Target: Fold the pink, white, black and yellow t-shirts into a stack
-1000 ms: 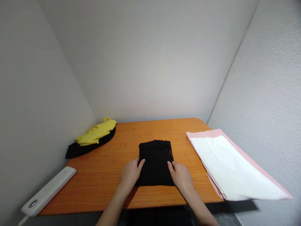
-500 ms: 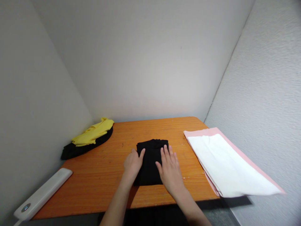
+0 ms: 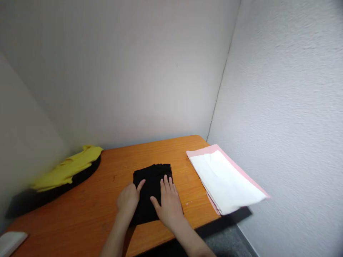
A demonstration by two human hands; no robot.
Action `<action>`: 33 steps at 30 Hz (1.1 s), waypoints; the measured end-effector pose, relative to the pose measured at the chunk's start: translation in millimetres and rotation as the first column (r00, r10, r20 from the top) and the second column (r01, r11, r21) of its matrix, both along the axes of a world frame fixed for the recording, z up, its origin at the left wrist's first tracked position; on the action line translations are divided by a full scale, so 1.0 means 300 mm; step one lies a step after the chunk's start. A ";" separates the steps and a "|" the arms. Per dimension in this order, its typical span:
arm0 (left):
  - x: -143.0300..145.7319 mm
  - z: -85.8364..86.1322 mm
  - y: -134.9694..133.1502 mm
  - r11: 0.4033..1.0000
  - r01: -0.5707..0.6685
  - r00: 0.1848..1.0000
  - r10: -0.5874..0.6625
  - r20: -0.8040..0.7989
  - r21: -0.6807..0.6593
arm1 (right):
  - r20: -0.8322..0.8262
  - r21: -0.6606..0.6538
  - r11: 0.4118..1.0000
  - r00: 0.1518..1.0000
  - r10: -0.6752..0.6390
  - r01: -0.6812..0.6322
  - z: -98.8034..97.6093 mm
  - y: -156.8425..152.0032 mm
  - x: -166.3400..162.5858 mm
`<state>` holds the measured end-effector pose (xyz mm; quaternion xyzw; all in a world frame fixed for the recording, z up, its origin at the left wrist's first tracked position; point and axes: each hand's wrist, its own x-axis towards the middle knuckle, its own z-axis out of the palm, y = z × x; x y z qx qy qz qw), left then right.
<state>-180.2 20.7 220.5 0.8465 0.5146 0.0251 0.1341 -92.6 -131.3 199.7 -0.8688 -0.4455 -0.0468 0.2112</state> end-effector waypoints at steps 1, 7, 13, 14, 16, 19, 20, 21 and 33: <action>-0.002 -0.004 -0.001 1.000 -0.001 1.000 0.001 0.014 -0.006 | 0.009 0.004 0.996 0.995 -0.094 0.094 0.008 -0.012 0.006; -0.003 -0.009 -0.063 1.000 -0.027 0.966 0.028 0.259 -0.007 | 0.046 -0.039 0.937 0.937 -0.345 0.347 0.025 -0.082 0.046; 0.088 0.069 -0.200 0.981 0.074 0.764 0.060 0.643 -0.179 | -0.105 0.067 0.970 0.969 -0.226 0.233 0.080 -0.183 0.121; 0.118 0.087 -0.227 0.975 0.101 0.695 0.074 0.715 -0.199 | -0.126 0.113 0.963 0.965 -0.230 0.244 0.102 -0.219 0.147; 0.188 0.126 -0.284 0.952 0.178 0.549 0.115 0.828 -0.251 | -0.149 0.231 0.933 0.957 -0.248 0.277 0.154 -0.309 0.216; 0.306 0.186 -0.376 0.840 0.407 0.400 0.189 0.897 -0.359 | -0.174 0.390 0.855 0.939 -0.296 0.342 0.230 -0.464 0.349; 0.346 0.203 -0.408 0.785 0.486 0.383 0.204 0.901 -0.384 | -0.183 0.422 0.828 0.929 -0.323 0.370 0.249 -0.513 0.396; 0.385 0.216 -0.438 0.732 0.548 0.384 0.209 0.899 -0.404 | -0.191 0.443 0.804 0.918 -0.348 0.397 0.264 -0.559 0.443; 0.696 0.003 -0.570 0.552 0.612 0.516 0.264 0.815 -0.566 | -0.363 0.300 0.810 0.846 -0.391 0.504 0.037 -0.747 0.775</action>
